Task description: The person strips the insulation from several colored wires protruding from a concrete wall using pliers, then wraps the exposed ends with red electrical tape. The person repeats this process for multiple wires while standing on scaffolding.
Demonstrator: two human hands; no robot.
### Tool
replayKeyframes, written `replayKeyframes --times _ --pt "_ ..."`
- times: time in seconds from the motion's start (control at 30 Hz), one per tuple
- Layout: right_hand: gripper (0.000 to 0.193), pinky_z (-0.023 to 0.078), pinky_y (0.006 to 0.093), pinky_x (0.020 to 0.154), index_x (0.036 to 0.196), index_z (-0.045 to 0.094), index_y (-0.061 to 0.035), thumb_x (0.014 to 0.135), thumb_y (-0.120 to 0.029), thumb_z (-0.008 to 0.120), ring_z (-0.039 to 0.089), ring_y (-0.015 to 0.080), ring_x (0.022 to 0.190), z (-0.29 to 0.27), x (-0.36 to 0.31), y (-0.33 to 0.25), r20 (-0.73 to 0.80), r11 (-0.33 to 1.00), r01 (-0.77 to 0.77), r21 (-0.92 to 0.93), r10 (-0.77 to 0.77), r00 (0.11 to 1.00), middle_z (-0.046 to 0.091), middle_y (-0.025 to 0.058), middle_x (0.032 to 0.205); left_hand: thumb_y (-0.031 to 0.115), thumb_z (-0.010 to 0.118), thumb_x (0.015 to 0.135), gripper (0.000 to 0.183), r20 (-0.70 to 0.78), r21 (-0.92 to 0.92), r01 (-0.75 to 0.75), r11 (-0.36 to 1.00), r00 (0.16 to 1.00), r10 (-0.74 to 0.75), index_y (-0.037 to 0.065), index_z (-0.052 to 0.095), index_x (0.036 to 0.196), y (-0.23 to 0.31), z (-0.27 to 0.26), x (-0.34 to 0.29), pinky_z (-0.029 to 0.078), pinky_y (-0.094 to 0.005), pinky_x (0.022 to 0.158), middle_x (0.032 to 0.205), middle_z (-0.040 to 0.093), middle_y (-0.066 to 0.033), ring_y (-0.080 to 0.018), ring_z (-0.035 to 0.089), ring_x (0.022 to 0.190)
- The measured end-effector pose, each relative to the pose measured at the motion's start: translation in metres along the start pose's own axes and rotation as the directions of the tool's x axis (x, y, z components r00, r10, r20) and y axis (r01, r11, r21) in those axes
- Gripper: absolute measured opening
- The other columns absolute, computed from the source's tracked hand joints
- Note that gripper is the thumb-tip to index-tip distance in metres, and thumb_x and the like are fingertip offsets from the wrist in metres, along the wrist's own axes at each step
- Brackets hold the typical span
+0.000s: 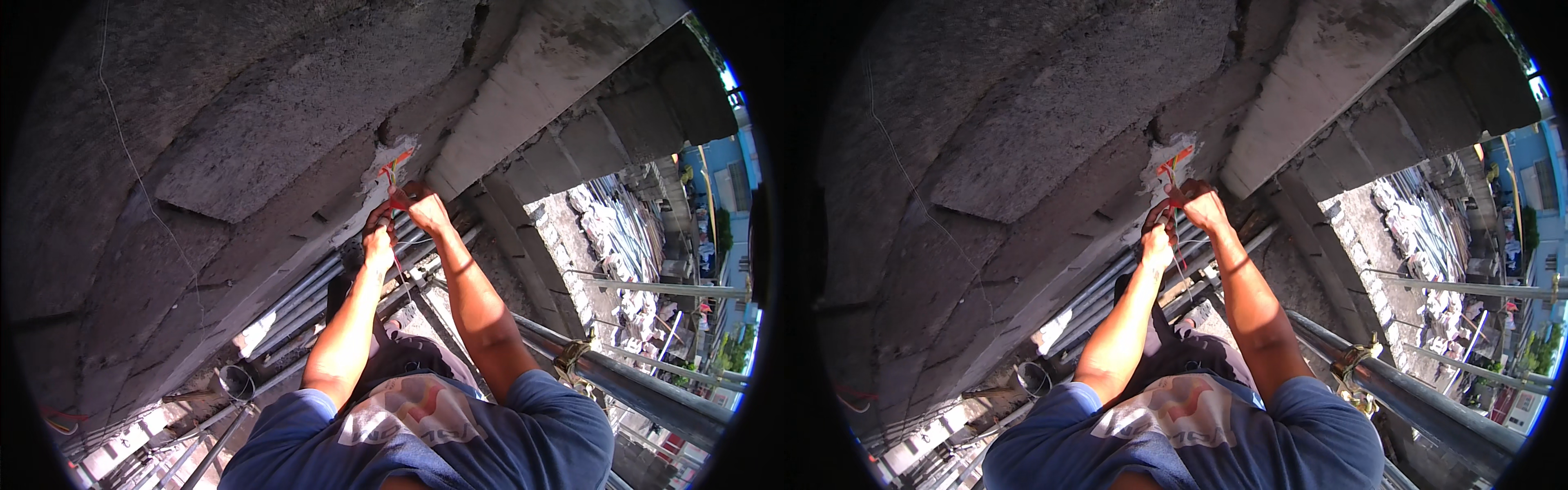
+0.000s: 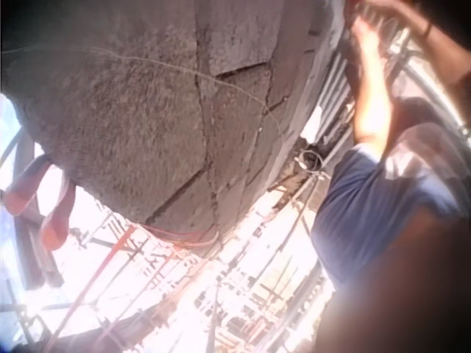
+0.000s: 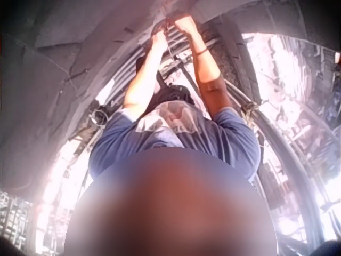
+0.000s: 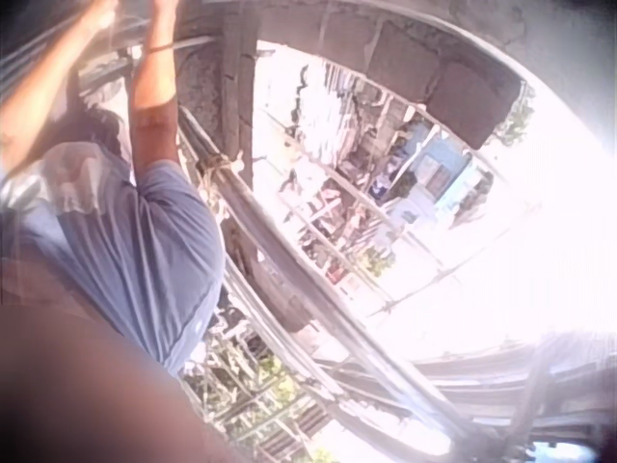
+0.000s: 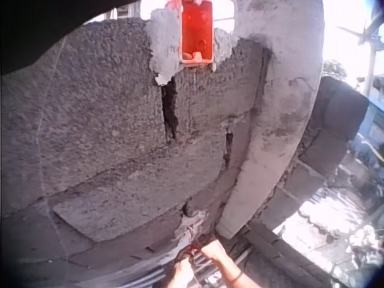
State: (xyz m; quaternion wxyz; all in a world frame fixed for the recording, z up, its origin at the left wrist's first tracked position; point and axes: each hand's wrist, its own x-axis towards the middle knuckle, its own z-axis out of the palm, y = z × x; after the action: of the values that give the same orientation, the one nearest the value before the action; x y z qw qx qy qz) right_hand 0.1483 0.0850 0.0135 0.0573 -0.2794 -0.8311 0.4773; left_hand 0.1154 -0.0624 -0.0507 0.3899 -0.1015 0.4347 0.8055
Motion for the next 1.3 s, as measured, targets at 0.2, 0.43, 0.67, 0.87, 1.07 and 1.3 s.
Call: replayKeyframes --times 0.2,0.43,0.67,0.87,1.07,1.3 --pt "0.033 0.053 0.0439 0.073 0.097 0.074 -0.0103 0.084 -0.041 0.071 0.069 0.0364 0.083 0.013 0.000 0.021 0.119 0.905 0.216 -0.366 -0.185 0.976 0.071 0.0182 0.091 -0.005 0.049 0.096 0.040 -0.168 0.094 0.012 0.996 0.986 0.004 0.019 0.053 0.128 -0.001 -0.005 0.002 0.033 -0.0210 0.042 0.088 0.060 -0.0009 -0.0043 0.042 0.055" --pt "0.026 0.050 0.0314 0.083 0.099 0.068 -0.0002 0.090 -0.024 0.065 0.061 0.0135 0.088 0.025 -0.011 0.075 0.195 0.854 -0.152 0.497 0.060 0.979 0.069 0.0033 0.094 0.003 0.051 0.096 0.010 -0.058 -0.136 0.160 0.978 0.984 -0.169 0.008 0.057 0.102 -0.008 -0.009 0.007 0.031 -0.0209 0.045 0.071 0.048 0.0019 -0.0068 0.038 0.050" --pt "0.028 0.054 0.0333 0.079 0.107 0.074 -0.0059 0.090 -0.026 0.064 0.068 0.0192 0.088 0.041 0.019 0.093 0.189 0.808 0.417 0.415 -0.525 0.830 0.074 0.0079 0.097 0.007 0.051 0.098 0.009 0.060 -0.527 0.381 0.759 0.908 -0.414 0.015 0.054 0.101 -0.021 -0.027 0.018 0.028 -0.0217 0.043 0.067 0.037 0.0050 -0.0062 0.032 0.047" --pt "0.020 0.054 0.0328 0.079 0.104 0.072 -0.0050 0.087 -0.012 0.066 0.069 0.0159 0.088 0.035 0.015 0.067 0.229 0.938 -0.097 0.333 0.019 0.973 0.075 0.0054 0.095 0.006 0.054 0.096 0.010 0.053 -0.403 0.326 0.855 0.941 -0.333 0.010 0.054 0.087 -0.013 -0.018 0.007 0.029 -0.0224 0.044 0.063 0.037 0.0045 -0.0071 0.033 0.047" --pt "0.028 0.055 0.0344 0.085 0.099 0.066 -0.0007 0.098 -0.029 0.064 0.070 0.0218 0.095 0.011 -0.003 0.024 0.166 0.518 -0.259 0.816 0.220 0.961 0.072 0.0128 0.097 -0.002 0.050 0.094 0.050 -0.040 0.012 0.099 0.995 0.994 -0.099 0.019 0.059 0.138 0.006 -0.009 -0.006 0.032 -0.0192 0.044 0.090 0.055 0.0036 -0.0017 0.037 0.052" --pt "0.053 0.053 0.0422 0.085 0.105 0.071 -0.0016 0.089 -0.052 0.064 0.070 0.0336 0.097 0.010 -0.016 0.002 0.159 0.972 -0.171 -0.159 0.196 0.968 0.072 0.0227 0.098 0.005 0.054 0.098 0.029 -0.138 0.037 -0.020 0.999 0.990 0.025 0.016 0.057 0.125 -0.002 -0.002 -0.009 0.030 -0.0195 0.041 0.081 0.054 0.0057 -0.0020 0.038 0.051"
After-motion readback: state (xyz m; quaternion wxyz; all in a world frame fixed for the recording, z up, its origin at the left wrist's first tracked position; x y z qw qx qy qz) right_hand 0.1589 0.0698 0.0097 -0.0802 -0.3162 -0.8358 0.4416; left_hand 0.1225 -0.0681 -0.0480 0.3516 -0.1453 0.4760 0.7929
